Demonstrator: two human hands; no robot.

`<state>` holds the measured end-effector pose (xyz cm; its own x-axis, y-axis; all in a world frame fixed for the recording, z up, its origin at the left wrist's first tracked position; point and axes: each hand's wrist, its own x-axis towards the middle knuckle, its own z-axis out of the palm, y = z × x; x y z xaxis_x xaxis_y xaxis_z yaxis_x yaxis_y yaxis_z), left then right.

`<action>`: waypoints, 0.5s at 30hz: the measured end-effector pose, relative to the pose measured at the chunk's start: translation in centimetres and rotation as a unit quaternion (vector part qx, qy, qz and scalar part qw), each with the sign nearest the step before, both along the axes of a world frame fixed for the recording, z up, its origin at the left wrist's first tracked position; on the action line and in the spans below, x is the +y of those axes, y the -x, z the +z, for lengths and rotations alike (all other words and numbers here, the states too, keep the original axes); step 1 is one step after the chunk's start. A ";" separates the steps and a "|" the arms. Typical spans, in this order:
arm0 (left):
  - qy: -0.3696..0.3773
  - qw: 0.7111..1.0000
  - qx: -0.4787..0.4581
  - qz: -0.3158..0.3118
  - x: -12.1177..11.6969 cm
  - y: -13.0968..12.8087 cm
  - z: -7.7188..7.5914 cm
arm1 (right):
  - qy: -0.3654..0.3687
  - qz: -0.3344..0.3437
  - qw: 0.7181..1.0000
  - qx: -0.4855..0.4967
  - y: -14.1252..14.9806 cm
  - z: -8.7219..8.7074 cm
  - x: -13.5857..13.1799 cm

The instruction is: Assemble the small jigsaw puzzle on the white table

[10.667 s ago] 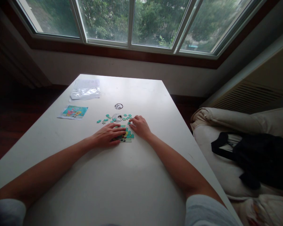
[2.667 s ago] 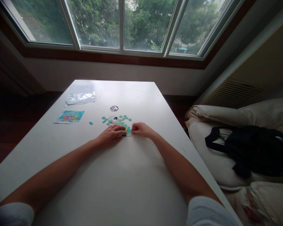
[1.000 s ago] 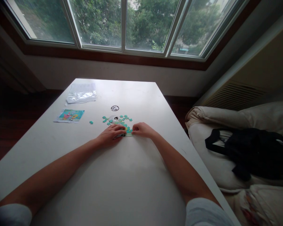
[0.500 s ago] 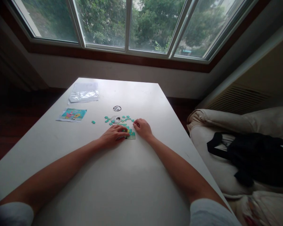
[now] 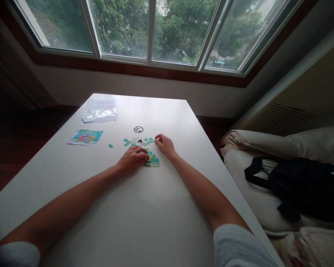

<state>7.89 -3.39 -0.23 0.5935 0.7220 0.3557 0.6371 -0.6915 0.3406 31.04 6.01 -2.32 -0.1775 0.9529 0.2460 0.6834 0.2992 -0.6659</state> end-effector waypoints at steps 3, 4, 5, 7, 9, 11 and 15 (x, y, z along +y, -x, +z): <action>-0.011 0.994 -0.019 0.103 1.2 1.2 -0.2 | -0.001 0.010 1.000 0.011 -0.2 0.0 -0.1; -0.012 0.989 -0.022 0.143 1.6 1.8 -0.3 | -0.003 0.014 1.000 0.015 -0.3 0.0 -0.3; -0.013 0.983 -0.021 0.180 2.1 2.4 -0.4 | -0.005 0.018 1.000 0.017 -0.3 0.0 -0.4; -0.011 0.969 -0.010 0.245 2.8 3.5 -0.6 | -0.007 0.027 0.999 0.019 -0.5 0.0 -0.6; -0.008 0.962 0.001 0.272 3.4 4.4 -0.7 | -0.012 0.034 0.999 0.022 -0.5 -0.1 -0.6; -0.004 0.963 0.007 0.268 3.7 5.0 -0.7 | -0.032 0.038 0.999 0.020 -0.5 -0.2 -0.6; 0.008 0.967 0.001 0.253 4.3 5.7 -0.7 | -0.089 0.058 0.994 -0.032 -0.4 -0.5 -0.5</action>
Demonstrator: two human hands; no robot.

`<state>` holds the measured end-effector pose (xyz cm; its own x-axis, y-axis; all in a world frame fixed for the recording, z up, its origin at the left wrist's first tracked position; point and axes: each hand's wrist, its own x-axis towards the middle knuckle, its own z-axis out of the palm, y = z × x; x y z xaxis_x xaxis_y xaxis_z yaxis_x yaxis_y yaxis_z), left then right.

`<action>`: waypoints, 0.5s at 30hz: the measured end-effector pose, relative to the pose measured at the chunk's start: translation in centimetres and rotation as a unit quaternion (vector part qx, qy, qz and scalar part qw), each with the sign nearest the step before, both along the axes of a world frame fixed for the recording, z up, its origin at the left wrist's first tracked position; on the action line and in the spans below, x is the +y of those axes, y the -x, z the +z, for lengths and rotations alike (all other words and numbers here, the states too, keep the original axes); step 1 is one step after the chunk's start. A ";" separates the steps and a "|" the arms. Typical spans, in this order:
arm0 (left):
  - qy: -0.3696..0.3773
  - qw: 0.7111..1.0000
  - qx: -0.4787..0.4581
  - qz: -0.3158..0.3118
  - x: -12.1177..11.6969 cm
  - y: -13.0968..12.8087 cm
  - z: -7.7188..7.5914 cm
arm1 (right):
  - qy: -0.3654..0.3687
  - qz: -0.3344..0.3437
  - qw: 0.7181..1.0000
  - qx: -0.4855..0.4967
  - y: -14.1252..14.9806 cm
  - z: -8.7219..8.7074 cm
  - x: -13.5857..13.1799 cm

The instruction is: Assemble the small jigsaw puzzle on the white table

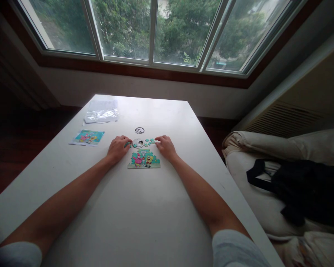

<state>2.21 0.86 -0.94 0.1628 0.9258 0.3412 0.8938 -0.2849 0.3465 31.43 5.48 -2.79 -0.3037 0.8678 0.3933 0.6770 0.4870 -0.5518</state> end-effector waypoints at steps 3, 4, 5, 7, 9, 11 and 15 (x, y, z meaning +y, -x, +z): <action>0.001 1.000 -0.010 0.006 0.3 0.4 -0.1 | -0.016 0.014 0.998 -0.063 0.1 -0.2 0.0; -0.001 1.000 -0.013 0.008 0.4 0.5 -0.1 | -0.017 0.015 0.997 -0.079 0.1 -0.2 -0.1; -0.003 1.000 -0.016 0.010 0.4 0.4 -0.1 | -0.016 0.015 0.996 -0.089 0.1 -0.2 -0.1; -0.009 1.000 -0.020 0.002 0.2 0.3 -0.1 | -0.013 0.012 0.995 -0.095 0.1 -0.2 -0.1; -0.012 0.999 -0.023 -0.026 -0.1 -0.1 0.0 | -0.011 0.013 0.996 -0.090 0.0 -0.2 -0.2; -0.011 0.998 -0.021 -0.064 -0.4 -0.5 0.1 | -0.011 0.013 0.996 -0.083 -0.1 -0.2 -0.2; -0.006 0.996 -0.017 -0.088 -0.7 -0.9 0.1 | -0.012 0.017 0.997 -0.073 -0.2 -0.2 -0.3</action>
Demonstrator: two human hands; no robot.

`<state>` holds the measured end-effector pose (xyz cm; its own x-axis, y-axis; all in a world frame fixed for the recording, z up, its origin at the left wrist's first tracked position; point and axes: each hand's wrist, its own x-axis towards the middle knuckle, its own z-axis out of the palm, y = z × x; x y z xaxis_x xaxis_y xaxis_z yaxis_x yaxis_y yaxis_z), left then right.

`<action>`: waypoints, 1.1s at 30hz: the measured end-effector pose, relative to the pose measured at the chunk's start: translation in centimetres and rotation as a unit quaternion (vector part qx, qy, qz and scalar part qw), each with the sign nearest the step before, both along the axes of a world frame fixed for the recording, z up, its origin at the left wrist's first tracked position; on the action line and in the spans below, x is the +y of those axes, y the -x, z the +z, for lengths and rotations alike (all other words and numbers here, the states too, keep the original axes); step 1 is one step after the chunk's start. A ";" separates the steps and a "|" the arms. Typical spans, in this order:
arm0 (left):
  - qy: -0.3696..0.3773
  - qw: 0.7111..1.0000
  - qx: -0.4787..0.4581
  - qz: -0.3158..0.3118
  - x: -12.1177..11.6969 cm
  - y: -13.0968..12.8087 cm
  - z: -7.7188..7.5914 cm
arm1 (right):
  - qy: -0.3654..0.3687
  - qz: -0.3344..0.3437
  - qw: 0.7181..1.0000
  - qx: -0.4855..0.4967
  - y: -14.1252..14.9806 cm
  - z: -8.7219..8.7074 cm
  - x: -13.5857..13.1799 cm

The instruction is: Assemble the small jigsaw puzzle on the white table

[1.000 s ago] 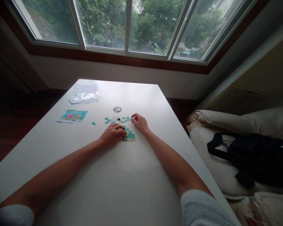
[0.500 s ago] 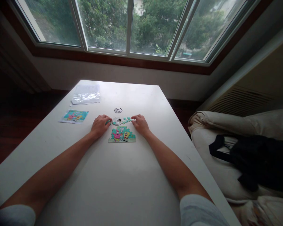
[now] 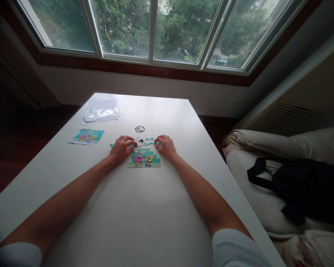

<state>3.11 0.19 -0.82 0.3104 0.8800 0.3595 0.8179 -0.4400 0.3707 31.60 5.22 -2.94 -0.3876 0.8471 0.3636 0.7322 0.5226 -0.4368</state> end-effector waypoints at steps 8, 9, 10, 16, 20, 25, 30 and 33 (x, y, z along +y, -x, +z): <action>-0.007 0.998 0.005 0.054 -0.1 0.1 0.1 | 0.011 0.006 1.000 0.000 0.1 0.2 -0.1; -0.005 0.998 0.007 0.061 -0.1 0.0 0.1 | 0.015 0.007 1.000 -0.002 0.1 0.2 -0.1; -0.004 0.998 0.009 0.067 -0.1 0.0 0.1 | 0.017 0.010 1.000 -0.003 0.1 0.3 -0.2; -0.001 0.995 0.019 0.100 -0.1 0.1 0.1 | 0.012 0.027 0.999 0.031 -0.2 0.3 -0.1; 0.000 0.992 0.028 0.122 0.0 0.4 0.0 | 0.007 -0.023 0.999 0.041 -1.1 0.1 0.2; 0.003 0.994 0.025 0.107 0.1 0.3 -0.1 | -0.001 -0.010 1.000 0.001 -1.6 0.0 0.2; 0.001 0.998 0.022 0.055 -0.1 -0.3 -0.1 | 0.003 -0.005 1.000 -0.025 -1.5 0.2 0.2; -0.003 0.999 0.018 0.026 -0.3 -0.6 -0.1 | 0.009 0.003 0.999 -0.036 -1.6 0.3 0.2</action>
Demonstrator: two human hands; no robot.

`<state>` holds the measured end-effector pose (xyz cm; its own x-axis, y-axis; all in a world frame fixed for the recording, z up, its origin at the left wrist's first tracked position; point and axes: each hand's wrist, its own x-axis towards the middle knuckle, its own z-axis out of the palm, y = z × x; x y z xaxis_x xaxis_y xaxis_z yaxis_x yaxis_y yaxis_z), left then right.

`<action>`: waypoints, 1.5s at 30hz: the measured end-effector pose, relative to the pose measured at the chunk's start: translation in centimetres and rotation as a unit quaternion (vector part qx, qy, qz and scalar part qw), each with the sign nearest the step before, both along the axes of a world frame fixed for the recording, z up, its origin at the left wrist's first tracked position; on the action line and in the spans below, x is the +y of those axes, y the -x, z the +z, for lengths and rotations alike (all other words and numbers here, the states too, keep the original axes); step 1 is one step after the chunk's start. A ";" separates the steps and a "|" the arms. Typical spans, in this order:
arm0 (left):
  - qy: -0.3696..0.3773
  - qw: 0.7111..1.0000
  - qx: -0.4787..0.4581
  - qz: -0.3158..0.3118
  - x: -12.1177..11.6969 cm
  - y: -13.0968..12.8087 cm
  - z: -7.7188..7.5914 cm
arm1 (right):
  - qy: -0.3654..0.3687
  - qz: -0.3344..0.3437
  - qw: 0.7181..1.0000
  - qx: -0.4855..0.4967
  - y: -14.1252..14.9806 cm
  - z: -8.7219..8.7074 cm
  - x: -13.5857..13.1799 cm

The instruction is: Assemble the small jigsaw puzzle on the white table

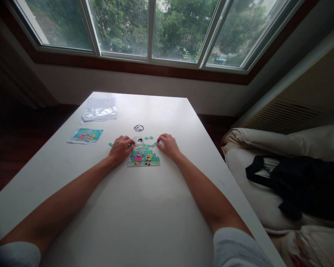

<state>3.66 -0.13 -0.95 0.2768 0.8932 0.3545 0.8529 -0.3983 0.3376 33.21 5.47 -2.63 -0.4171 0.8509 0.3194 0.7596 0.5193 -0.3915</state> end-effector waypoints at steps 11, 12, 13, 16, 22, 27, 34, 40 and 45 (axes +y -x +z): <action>-0.009 0.989 -0.006 -0.146 -0.8 -1.0 0.1 | -0.005 0.006 1.000 -0.013 0.2 0.2 -0.4; -0.008 0.987 -0.001 -0.159 -0.9 -1.2 0.2 | -0.004 0.006 1.000 -0.016 0.2 0.3 -0.4; -0.007 0.986 0.003 -0.168 -1.0 -1.3 0.2 | -0.002 0.004 1.000 -0.020 0.3 0.4 -0.4; -0.005 0.984 0.011 -0.177 -1.2 -1.5 0.4 | 0.014 -0.008 0.999 -0.032 0.4 0.6 -0.4; 0.001 0.983 0.013 -0.181 -1.1 -1.4 0.2 | 0.029 -0.015 0.999 -0.008 0.7 0.8 -0.5; 0.001 0.983 0.020 -0.183 -1.0 -1.3 0.3 | 0.078 0.005 0.992 0.095 0.9 0.8 -1.0; -0.009 0.974 0.048 -0.221 -2.1 -2.3 0.5 | 0.133 0.027 0.972 0.194 0.9 1.0 -1.1; -0.006 0.952 0.068 -0.299 -2.7 -2.7 0.8 | 0.190 0.037 0.961 0.198 0.4 1.1 -0.5; 0.004 0.960 0.068 -0.273 -2.5 -2.3 0.7 | 0.319 0.135 0.921 0.179 -0.4 2.3 -0.4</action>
